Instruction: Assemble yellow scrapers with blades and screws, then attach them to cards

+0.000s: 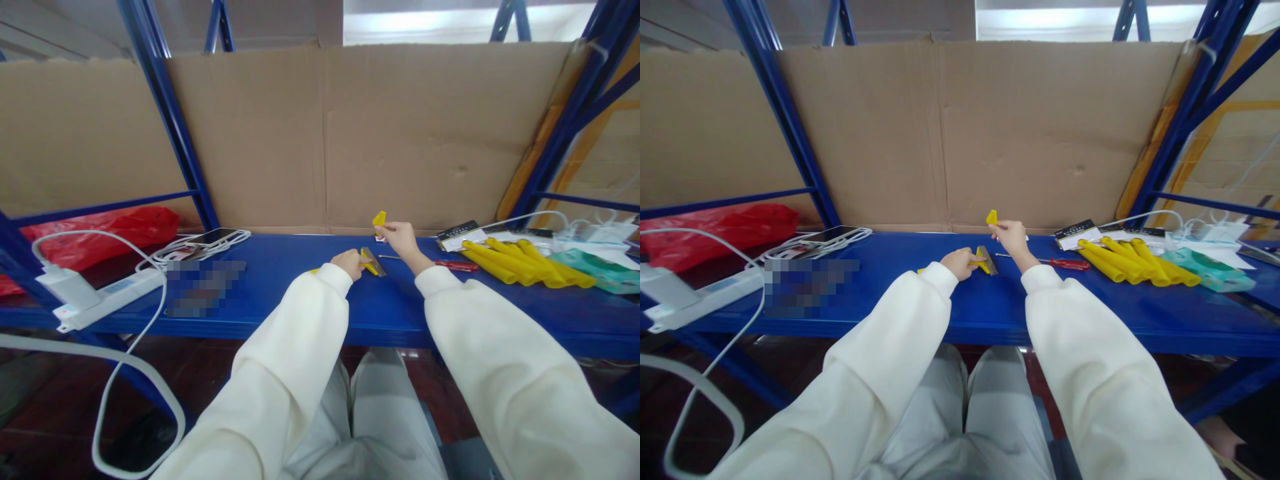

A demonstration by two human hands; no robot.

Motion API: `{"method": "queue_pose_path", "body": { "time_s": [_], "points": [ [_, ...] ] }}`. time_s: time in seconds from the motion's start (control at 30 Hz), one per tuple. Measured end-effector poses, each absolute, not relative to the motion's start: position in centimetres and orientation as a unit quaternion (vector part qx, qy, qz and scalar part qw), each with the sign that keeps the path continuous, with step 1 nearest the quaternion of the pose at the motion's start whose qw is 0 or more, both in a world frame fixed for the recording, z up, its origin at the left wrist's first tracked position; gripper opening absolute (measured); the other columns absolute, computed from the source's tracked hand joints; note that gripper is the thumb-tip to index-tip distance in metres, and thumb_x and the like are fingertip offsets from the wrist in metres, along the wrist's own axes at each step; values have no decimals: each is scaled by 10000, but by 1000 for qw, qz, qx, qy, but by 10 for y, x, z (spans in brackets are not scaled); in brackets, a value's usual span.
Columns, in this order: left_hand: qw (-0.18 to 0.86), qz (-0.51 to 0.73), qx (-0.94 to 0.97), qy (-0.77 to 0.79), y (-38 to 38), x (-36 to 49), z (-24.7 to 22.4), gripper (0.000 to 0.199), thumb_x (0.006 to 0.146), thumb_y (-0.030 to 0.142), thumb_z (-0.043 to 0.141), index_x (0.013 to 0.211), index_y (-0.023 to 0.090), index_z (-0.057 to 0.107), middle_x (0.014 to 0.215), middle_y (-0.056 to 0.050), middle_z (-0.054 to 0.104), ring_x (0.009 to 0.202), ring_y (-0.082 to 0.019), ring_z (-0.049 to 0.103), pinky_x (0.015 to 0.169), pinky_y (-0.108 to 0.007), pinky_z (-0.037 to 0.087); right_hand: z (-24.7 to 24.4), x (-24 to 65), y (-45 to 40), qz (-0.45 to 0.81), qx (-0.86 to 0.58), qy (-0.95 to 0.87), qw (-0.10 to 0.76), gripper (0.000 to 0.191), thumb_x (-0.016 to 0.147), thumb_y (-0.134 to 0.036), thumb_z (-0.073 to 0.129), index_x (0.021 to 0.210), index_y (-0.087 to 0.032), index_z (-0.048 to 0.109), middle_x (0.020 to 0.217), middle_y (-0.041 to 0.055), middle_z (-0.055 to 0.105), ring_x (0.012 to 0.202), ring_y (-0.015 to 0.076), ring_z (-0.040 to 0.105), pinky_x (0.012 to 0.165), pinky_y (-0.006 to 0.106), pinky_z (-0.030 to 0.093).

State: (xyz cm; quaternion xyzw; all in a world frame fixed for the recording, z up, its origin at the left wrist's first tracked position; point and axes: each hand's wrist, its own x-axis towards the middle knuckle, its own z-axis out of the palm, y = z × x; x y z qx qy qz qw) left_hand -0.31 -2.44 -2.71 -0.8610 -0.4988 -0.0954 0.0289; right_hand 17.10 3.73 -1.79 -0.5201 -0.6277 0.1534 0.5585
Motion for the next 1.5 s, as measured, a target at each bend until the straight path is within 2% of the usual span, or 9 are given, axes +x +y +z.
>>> {"method": "queue_pose_path", "body": {
  "time_s": [0.17, 0.3, 0.4, 0.5, 0.77, 0.93, 1.07, 1.3, 1.5],
  "points": [
    [27, -98, -861, -498, -23, -4, -27, 428, 931, 252, 537, 1341, 363, 595, 1189, -42, 645, 1121, -212, 629, 974, -259, 455, -16, 173, 23, 319, -478, -533, 620, 42, 789, -171, 695, 819, -144, 708, 818, 73, 753, 633, 125, 679, 580, 209, 505],
    [22, -99, -861, -499, -21, -4, -27, 431, 928, 246, 540, 1340, 360, 596, 1203, -39, 649, 1137, -215, 621, 981, -262, 451, -13, 175, 11, 419, -493, -486, 588, 183, 839, -52, 561, 920, -170, 675, 927, 54, 748, 666, 107, 695, 594, 199, 515],
    [22, -96, -860, -501, -20, -4, -27, 441, 923, 244, 548, 1348, 355, 589, 1220, -38, 650, 1150, -219, 617, 972, -263, 457, -10, 176, 5, 492, -482, -457, 563, 239, 877, -52, 469, 971, -190, 639, 985, 57, 737, 684, 116, 702, 592, 216, 535],
    [27, -104, -860, -498, -18, -5, -29, 434, 923, 247, 553, 1343, 346, 595, 1202, -43, 660, 1134, -218, 626, 968, -265, 461, -9, 177, 3, 534, -477, -444, 538, 163, 900, -120, 474, 948, -191, 612, 1024, 68, 724, 660, 125, 693, 551, 224, 536],
    [36, -109, -862, -493, -13, -5, -33, 435, 918, 258, 564, 1341, 351, 595, 1168, -42, 671, 1089, -210, 639, 940, -261, 467, -13, 176, 2, 528, -491, -437, 538, 31, 892, -183, 573, 915, -197, 558, 959, 51, 715, 581, 114, 660, 490, 213, 520],
    [41, -106, -865, -489, -12, -5, -33, 436, 919, 266, 559, 1347, 344, 592, 1161, -44, 672, 1077, -204, 641, 934, -255, 466, -14, 178, 4, 497, -467, -427, 594, 116, 869, -233, 648, 840, -207, 538, 780, -5, 682, 551, 97, 631, 511, 206, 526],
    [36, -101, -864, -493, -14, -4, -31, 432, 923, 257, 550, 1340, 359, 594, 1165, -38, 673, 1088, -209, 638, 949, -268, 464, -17, 180, 11, 465, -466, -427, 621, 158, 808, -175, 697, 802, -207, 542, 701, -32, 665, 545, 85, 613, 544, 204, 525],
    [32, -104, -862, -495, -16, -6, -31, 437, 921, 262, 553, 1347, 354, 590, 1164, -38, 665, 1116, -208, 628, 965, -259, 454, -23, 178, 17, 473, -520, -430, 566, 245, 737, -2, 653, 834, -200, 545, 625, -38, 630, 517, 99, 573, 538, 239, 519],
    [33, -100, -861, -497, -18, -6, -29, 486, 919, 261, 557, 1399, 334, 538, 1192, -52, 665, 1126, -214, 630, 976, -273, 457, -23, 178, 14, 486, -543, -446, 520, 244, 734, 3, 661, 840, -194, 565, 676, -5, 661, 557, 118, 599, 534, 233, 522]
  ]
}}
